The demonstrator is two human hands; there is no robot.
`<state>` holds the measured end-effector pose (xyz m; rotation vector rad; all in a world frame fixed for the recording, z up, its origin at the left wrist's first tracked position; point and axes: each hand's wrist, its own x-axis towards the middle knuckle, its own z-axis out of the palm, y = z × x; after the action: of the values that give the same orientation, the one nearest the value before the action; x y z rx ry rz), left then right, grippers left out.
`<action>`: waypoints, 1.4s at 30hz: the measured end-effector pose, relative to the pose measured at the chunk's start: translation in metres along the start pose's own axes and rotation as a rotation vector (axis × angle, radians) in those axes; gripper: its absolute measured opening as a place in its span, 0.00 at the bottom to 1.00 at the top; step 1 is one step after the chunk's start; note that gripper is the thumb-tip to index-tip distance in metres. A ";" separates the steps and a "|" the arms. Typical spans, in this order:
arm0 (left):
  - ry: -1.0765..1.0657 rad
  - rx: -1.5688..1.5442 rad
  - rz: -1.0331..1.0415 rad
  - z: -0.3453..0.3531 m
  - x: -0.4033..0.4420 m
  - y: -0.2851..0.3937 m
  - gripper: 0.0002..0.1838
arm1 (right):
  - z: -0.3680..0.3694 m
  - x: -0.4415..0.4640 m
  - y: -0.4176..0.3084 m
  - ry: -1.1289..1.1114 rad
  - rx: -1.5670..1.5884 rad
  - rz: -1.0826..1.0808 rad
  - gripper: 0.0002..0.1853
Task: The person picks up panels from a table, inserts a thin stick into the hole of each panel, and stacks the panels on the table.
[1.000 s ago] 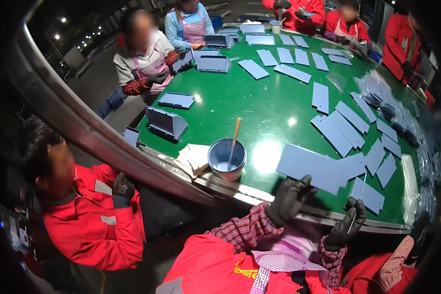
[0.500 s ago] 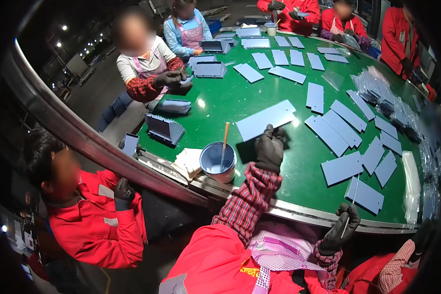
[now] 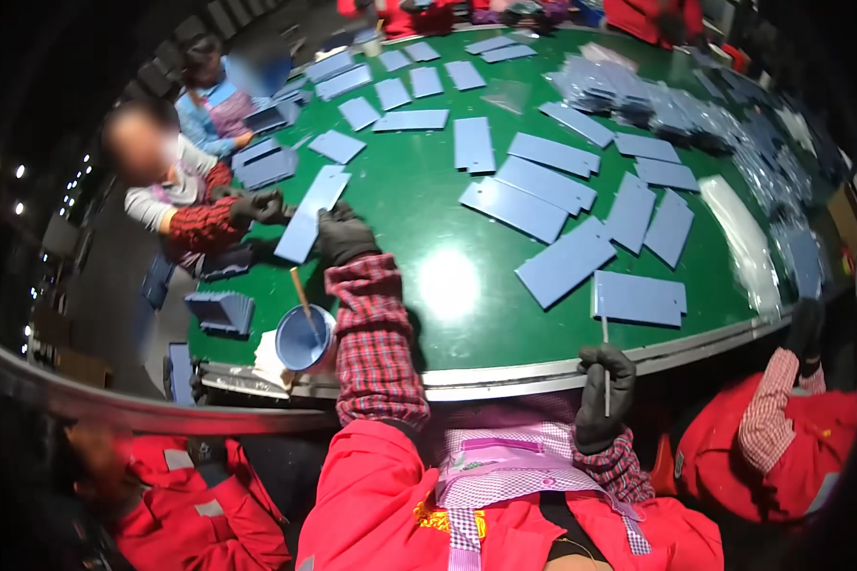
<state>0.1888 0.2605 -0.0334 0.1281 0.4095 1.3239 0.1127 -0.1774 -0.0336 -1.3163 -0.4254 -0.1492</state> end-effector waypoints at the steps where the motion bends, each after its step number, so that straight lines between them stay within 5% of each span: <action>1: -0.350 -0.019 -0.096 -0.035 0.035 0.002 0.07 | -0.001 0.000 -0.003 -0.013 -0.022 0.006 0.13; 2: -0.135 0.007 -0.036 -0.031 0.043 -0.003 0.08 | -0.002 0.001 -0.006 -0.029 -0.042 0.014 0.13; 4: -0.038 0.046 0.020 -0.025 0.043 -0.004 0.12 | -0.002 0.000 -0.009 -0.020 -0.041 0.017 0.12; 7: 0.037 0.072 0.001 0.009 -0.010 0.005 0.14 | -0.006 -0.001 -0.007 -0.058 -0.061 0.009 0.12; 10: -0.092 0.118 -0.027 -0.021 0.032 0.000 0.15 | -0.001 -0.001 -0.013 -0.025 -0.065 0.029 0.13; 13: 0.022 0.198 0.061 -0.015 0.041 0.006 0.15 | 0.002 -0.002 -0.014 -0.023 -0.081 0.034 0.12; 14: 0.051 0.231 0.319 0.009 0.007 0.009 0.12 | 0.002 -0.001 -0.013 -0.015 -0.075 0.028 0.12; 15: -0.104 0.933 0.487 -0.009 0.019 0.011 0.09 | 0.004 -0.002 -0.009 -0.026 -0.056 0.018 0.12; 17: 0.029 0.100 0.103 0.017 -0.023 0.005 0.05 | 0.011 -0.003 -0.008 -0.052 -0.048 0.015 0.12; 20: -0.516 0.039 -0.071 -0.008 -0.070 -0.016 0.06 | 0.018 -0.003 -0.007 -0.079 -0.014 -0.006 0.12; 21: -0.263 0.083 -0.150 0.013 -0.124 -0.011 0.09 | 0.018 -0.004 -0.008 -0.077 -0.029 -0.007 0.12; 28: -0.549 0.418 -0.487 -0.025 -0.262 0.011 0.17 | 0.008 -0.010 -0.003 -0.057 -0.053 -0.012 0.13; 42: -0.461 0.669 -0.556 -0.073 -0.274 0.090 0.16 | 0.012 -0.029 -0.014 -0.006 0.016 0.024 0.12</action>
<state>0.0292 0.0102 -0.0117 0.8035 0.4361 0.5429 0.0789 -0.1729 -0.0298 -1.3056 -0.4148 -0.1217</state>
